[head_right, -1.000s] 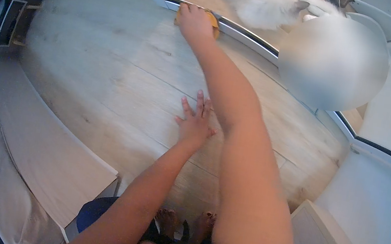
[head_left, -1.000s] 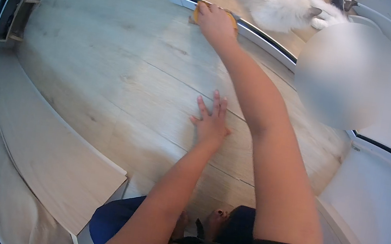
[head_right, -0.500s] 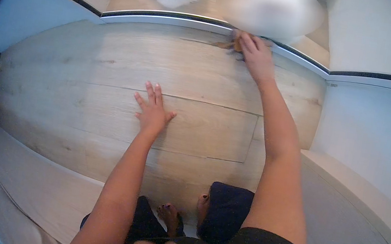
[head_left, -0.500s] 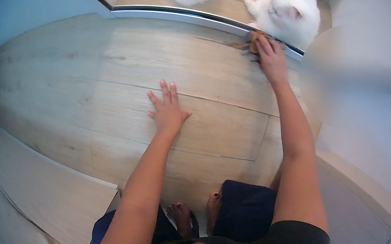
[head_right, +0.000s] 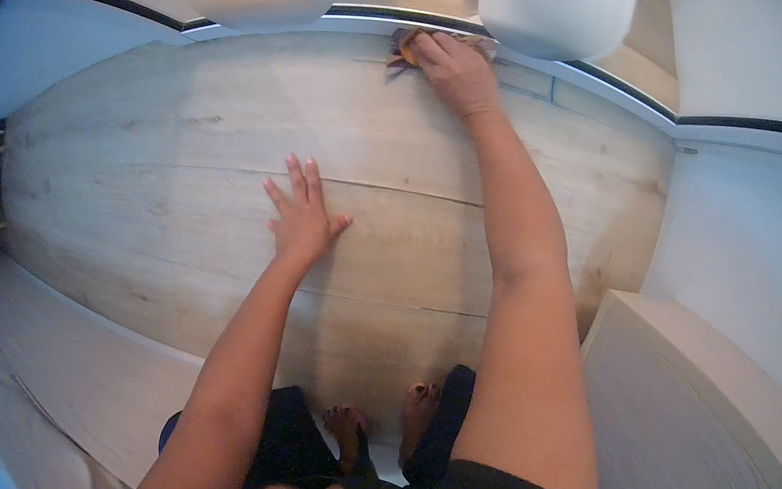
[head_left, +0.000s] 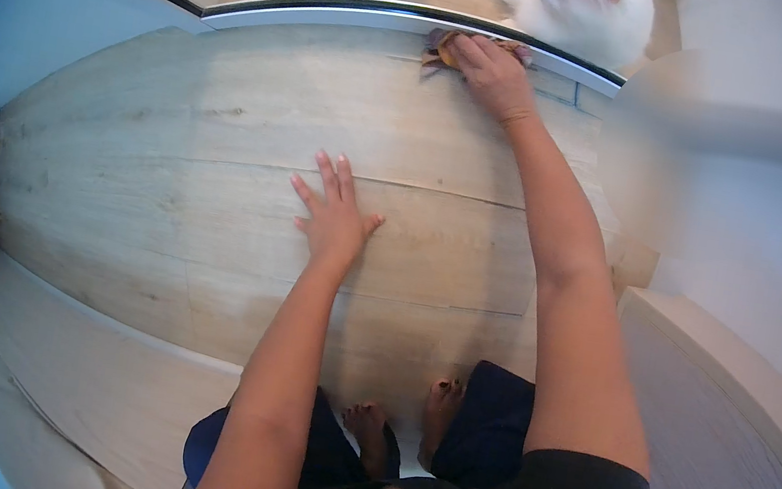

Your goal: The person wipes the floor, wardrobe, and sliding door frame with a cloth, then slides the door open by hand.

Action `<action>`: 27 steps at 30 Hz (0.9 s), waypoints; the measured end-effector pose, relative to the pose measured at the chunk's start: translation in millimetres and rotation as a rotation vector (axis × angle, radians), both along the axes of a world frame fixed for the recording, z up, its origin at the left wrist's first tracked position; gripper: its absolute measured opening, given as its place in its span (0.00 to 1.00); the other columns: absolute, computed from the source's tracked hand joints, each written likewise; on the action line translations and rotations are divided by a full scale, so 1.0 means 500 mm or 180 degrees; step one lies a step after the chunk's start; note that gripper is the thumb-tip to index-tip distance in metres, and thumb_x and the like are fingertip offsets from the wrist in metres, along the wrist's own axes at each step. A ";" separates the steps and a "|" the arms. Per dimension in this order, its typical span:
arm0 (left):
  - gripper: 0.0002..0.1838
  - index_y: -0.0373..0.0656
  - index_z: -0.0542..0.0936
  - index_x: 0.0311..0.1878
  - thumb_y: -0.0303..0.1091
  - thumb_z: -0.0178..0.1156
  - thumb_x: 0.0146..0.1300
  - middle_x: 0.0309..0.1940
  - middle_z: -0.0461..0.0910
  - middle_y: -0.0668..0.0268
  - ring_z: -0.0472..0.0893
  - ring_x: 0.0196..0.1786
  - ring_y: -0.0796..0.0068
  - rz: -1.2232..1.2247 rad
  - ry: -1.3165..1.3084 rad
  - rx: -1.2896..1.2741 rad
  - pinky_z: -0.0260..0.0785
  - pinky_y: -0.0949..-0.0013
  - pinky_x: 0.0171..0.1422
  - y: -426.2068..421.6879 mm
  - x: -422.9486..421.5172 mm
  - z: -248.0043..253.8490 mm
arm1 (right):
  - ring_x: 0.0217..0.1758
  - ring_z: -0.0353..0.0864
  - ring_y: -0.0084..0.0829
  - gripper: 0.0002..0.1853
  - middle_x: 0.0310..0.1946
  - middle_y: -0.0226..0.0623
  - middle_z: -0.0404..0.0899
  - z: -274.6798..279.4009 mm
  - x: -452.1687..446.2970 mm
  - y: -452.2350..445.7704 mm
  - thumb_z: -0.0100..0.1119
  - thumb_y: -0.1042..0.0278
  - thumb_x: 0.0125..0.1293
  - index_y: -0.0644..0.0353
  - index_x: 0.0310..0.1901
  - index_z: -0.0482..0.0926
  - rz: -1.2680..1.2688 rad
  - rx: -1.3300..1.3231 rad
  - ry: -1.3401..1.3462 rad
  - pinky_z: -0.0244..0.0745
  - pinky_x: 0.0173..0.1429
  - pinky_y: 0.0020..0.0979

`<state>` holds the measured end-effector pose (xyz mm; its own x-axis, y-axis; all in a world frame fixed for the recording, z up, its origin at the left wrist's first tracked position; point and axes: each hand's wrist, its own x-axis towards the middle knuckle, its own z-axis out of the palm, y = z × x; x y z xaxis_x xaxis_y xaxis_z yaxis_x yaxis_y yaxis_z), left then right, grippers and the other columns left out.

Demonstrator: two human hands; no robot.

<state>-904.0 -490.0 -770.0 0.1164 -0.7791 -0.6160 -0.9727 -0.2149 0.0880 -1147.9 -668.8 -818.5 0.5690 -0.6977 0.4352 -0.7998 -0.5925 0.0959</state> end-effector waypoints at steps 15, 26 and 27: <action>0.59 0.52 0.37 0.76 0.56 0.67 0.53 0.77 0.27 0.61 0.34 0.73 0.28 -0.0102 0.0026 0.0009 0.62 0.22 0.56 -0.021 -0.002 -0.009 | 0.49 0.77 0.29 0.09 0.45 0.25 0.74 0.026 -0.018 -0.013 0.56 0.68 0.57 0.51 0.40 0.80 -0.0134 0.0031 0.0057 0.80 0.45 0.31; 0.57 0.54 0.37 0.76 0.54 0.66 0.55 0.77 0.25 0.65 0.28 0.74 0.32 0.0109 0.0136 -0.0035 0.56 0.21 0.60 -0.013 0.004 -0.003 | 0.52 0.78 0.40 0.13 0.49 0.29 0.77 0.109 -0.373 0.141 0.58 0.69 0.61 0.49 0.48 0.82 -0.4295 0.1275 -0.0604 0.78 0.53 0.39; 0.57 0.54 0.37 0.76 0.54 0.66 0.55 0.77 0.25 0.65 0.28 0.74 0.32 0.0083 0.0145 -0.0034 0.56 0.21 0.60 -0.005 0.000 0.005 | 0.52 0.78 0.40 0.13 0.49 0.29 0.77 0.119 -0.375 0.159 0.58 0.69 0.61 0.49 0.48 0.82 -0.4323 0.1269 -0.0602 0.78 0.53 0.39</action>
